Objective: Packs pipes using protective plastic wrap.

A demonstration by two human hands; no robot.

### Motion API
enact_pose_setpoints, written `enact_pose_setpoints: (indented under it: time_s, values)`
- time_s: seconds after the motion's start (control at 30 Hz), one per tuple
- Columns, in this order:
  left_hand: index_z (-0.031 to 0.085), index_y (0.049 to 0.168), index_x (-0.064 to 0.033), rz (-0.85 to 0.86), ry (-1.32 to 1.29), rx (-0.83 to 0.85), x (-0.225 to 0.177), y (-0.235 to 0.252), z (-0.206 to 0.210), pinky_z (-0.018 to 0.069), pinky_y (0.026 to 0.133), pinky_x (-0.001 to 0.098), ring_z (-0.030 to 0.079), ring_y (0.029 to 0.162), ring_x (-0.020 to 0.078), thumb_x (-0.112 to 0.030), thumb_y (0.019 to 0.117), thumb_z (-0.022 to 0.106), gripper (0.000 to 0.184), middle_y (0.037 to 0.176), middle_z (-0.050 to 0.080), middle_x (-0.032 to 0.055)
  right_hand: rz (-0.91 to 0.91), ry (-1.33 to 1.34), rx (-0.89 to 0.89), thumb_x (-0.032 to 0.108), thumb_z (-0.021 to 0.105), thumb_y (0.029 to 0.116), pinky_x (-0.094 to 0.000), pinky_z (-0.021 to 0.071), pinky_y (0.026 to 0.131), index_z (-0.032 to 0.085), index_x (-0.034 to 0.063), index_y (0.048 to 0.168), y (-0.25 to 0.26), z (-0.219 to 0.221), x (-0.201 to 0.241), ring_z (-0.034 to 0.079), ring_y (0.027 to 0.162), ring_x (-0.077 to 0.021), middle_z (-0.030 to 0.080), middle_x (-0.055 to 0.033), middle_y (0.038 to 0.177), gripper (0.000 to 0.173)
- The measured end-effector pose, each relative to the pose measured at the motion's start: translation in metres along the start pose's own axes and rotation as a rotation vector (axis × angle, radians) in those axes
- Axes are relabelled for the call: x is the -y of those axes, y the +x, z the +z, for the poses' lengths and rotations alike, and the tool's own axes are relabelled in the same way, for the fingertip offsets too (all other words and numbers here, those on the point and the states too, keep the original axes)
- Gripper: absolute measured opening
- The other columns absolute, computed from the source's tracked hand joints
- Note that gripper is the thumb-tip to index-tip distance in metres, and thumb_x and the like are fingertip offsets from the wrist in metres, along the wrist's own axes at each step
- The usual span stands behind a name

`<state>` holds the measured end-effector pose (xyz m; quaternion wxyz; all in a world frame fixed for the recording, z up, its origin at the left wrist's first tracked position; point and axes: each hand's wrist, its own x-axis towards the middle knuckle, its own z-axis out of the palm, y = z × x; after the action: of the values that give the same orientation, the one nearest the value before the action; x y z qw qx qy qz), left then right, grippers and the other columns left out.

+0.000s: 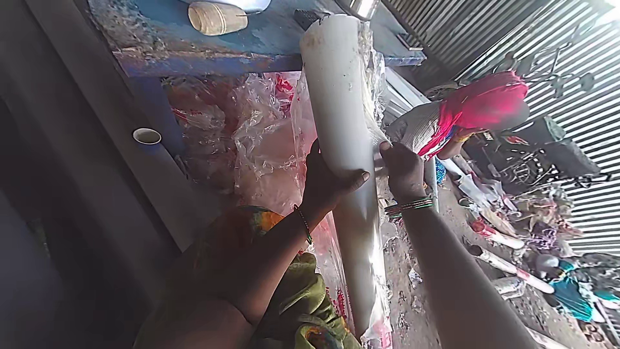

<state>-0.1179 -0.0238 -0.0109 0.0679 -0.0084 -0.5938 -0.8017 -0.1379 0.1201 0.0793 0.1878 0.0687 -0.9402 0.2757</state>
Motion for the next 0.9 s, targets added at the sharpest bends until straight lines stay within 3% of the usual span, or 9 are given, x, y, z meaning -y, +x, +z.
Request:
enact_pose_setpoints:
  time_s: [0.07,0.2,0.33,0.4,0.5,0.53,0.6,0.73,0.9]
  values:
    - [0.019,0.160,-0.0108,0.009,0.013,-0.010,0.001,0.000,0.001,0.0515,0.096,0.0432,0.057,0.120,0.0250,-0.037,0.0691,0.089,0.117,0.142,0.046,0.0206,0.056,0.093,-0.030,0.025,0.052,0.1063,-0.0206,0.0427,0.066,0.062,0.0024,0.086,0.001,0.005,-0.005,0.048,0.064,0.0033,0.051,0.0059,0.070,0.032]
    - [0.017,0.162,-0.0154,-0.015,0.030,-0.003,0.000,-0.001,0.000,0.0519,0.093,0.0471,0.056,0.121,0.0286,-0.036,0.0683,0.090,0.121,0.145,0.044,0.0212,0.191,0.310,-0.075,0.024,0.051,0.1062,-0.0187,0.0496,0.070,0.066,0.0025,0.096,0.002,0.015,-0.010,0.055,0.069,0.0046,0.058,0.0059,0.076,0.027]
    - [0.019,0.160,-0.0124,0.009,0.029,-0.008,0.001,0.002,0.001,0.0522,0.094,0.0450,0.058,0.119,0.0263,-0.038,0.0661,0.090,0.121,0.142,0.047,0.0209,0.204,0.398,0.017,0.023,0.048,0.1071,-0.0157,0.0452,0.068,0.062,0.0040,0.102,-0.004,0.012,-0.010,0.052,0.071,0.0056,0.055,0.0066,0.081,0.024]
    - [0.020,0.159,-0.0096,0.038,0.018,0.002,0.005,0.004,-0.001,0.0512,0.098,0.0428,0.058,0.121,0.0246,-0.039,0.0663,0.090,0.120,0.143,0.048,0.0211,0.195,0.523,0.108,0.038,0.048,0.1051,-0.0140,0.0493,0.064,0.058,0.0121,0.108,-0.007,0.001,-0.020,0.057,0.072,0.0060,0.060,0.0116,0.085,0.028]
    - [0.023,0.158,-0.0085,0.058,0.006,0.010,0.009,0.006,-0.002,0.0509,0.099,0.0424,0.057,0.122,0.0238,-0.040,0.0654,0.090,0.118,0.141,0.050,0.0199,0.204,0.653,0.154,0.072,0.032,0.0994,-0.0289,0.0587,0.076,0.057,0.0140,0.120,-0.002,-0.025,-0.027,0.070,0.090,-0.0073,0.072,0.0066,0.105,0.066]
    - [0.024,0.158,-0.0085,0.055,-0.002,0.012,0.009,0.006,-0.003,0.0512,0.098,0.0432,0.057,0.121,0.0244,-0.040,0.0653,0.090,0.118,0.140,0.050,0.0203,0.192,0.627,0.138,0.073,0.022,0.1000,-0.0340,0.0587,0.083,0.054,0.0111,0.124,0.003,-0.036,-0.026,0.070,0.100,-0.0119,0.071,0.0028,0.114,0.074]
    - [0.024,0.158,-0.0090,0.059,-0.023,0.019,0.010,0.005,-0.003,0.0514,0.098,0.0443,0.057,0.121,0.0256,-0.039,0.0663,0.090,0.117,0.141,0.050,0.0213,0.178,0.526,0.048,0.056,0.012,0.1071,-0.0346,0.0569,0.087,0.052,0.0102,0.123,0.018,-0.052,-0.011,0.068,0.105,-0.0123,0.069,0.0022,0.116,0.063]
    - [0.025,0.158,-0.0131,0.026,-0.041,0.041,0.010,0.005,-0.004,0.0536,0.095,0.0464,0.059,0.119,0.0259,-0.038,0.0670,0.090,0.115,0.140,0.050,0.0194,0.034,0.178,0.017,0.037,0.035,0.1103,-0.0277,0.0565,0.083,0.057,0.0021,0.128,0.050,-0.055,0.044,0.067,0.101,-0.0080,0.068,-0.0041,0.116,0.045]
    - [0.026,0.159,-0.0139,0.020,-0.054,0.064,0.008,0.004,-0.007,0.0531,0.095,0.0460,0.058,0.119,0.0263,-0.037,0.0657,0.091,0.116,0.136,0.052,0.0190,-0.186,-0.305,0.142,0.045,0.044,0.1072,-0.0520,0.0463,0.099,0.060,0.0027,0.133,0.086,-0.025,0.100,0.063,0.118,-0.0292,0.064,-0.0200,0.128,0.051]
